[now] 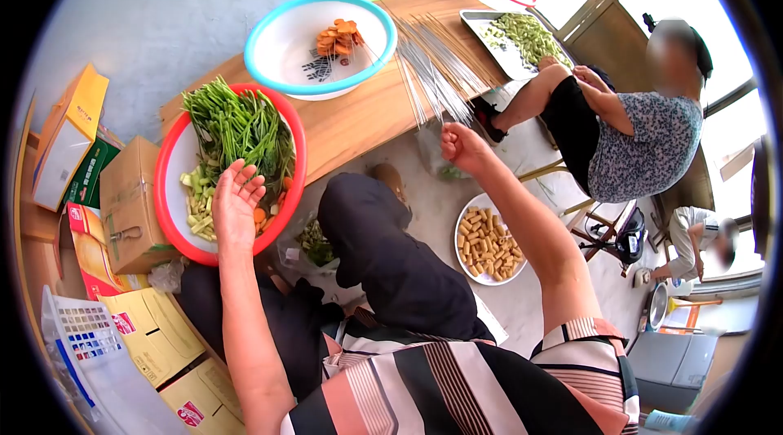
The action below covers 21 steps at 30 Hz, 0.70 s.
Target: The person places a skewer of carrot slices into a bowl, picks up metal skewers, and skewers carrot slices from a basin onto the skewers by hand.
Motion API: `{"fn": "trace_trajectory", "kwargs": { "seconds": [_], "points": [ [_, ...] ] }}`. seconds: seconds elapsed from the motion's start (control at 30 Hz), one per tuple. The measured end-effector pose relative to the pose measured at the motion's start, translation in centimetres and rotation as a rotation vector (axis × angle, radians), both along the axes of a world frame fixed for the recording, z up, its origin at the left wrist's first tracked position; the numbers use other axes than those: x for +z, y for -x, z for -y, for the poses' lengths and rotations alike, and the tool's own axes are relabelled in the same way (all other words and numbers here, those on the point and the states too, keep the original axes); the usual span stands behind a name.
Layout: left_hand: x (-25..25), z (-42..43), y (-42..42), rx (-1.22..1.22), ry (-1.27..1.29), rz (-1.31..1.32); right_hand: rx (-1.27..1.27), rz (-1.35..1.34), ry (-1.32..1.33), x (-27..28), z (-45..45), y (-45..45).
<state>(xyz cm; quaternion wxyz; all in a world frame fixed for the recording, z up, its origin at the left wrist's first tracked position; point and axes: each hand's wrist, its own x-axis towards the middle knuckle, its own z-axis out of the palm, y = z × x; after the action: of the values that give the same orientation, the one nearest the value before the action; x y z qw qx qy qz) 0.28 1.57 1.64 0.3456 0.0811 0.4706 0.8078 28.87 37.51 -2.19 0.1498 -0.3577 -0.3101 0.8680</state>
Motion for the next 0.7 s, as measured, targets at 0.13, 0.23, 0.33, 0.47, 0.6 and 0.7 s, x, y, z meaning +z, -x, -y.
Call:
{"fn": "trace_trajectory", "kwargs": {
  "seconds": [0.13, 0.23, 0.33, 0.47, 0.6, 0.7],
  "points": [
    [0.6, 0.1, -0.4, -0.025, 0.045, -0.045, 0.115, -0.127, -0.063, 3.7, 5.5, -0.6],
    [1.2, 0.1, -0.9, -0.090, 0.049, -0.073, 0.144, -0.167, -0.258, 8.6, 11.9, -0.2],
    [1.4, 0.1, -1.2, -0.155, 0.030, -0.081, 0.281, -0.097, -0.346, 11.9, 16.4, 0.1],
    [2.7, 0.1, -1.6, -0.249, -0.036, -0.001, 0.572, 0.054, -0.501, 14.4, 21.4, 0.8],
    [3.1, 0.7, -1.6, -0.245, -0.162, 0.067, 0.822, 0.116, -0.602, 14.3, 24.4, 2.3],
    [3.0, 1.7, -0.8, -0.249, -0.189, -0.014, 0.900, 0.109, -0.639, 13.6, 25.7, 3.1]
  ]
}}
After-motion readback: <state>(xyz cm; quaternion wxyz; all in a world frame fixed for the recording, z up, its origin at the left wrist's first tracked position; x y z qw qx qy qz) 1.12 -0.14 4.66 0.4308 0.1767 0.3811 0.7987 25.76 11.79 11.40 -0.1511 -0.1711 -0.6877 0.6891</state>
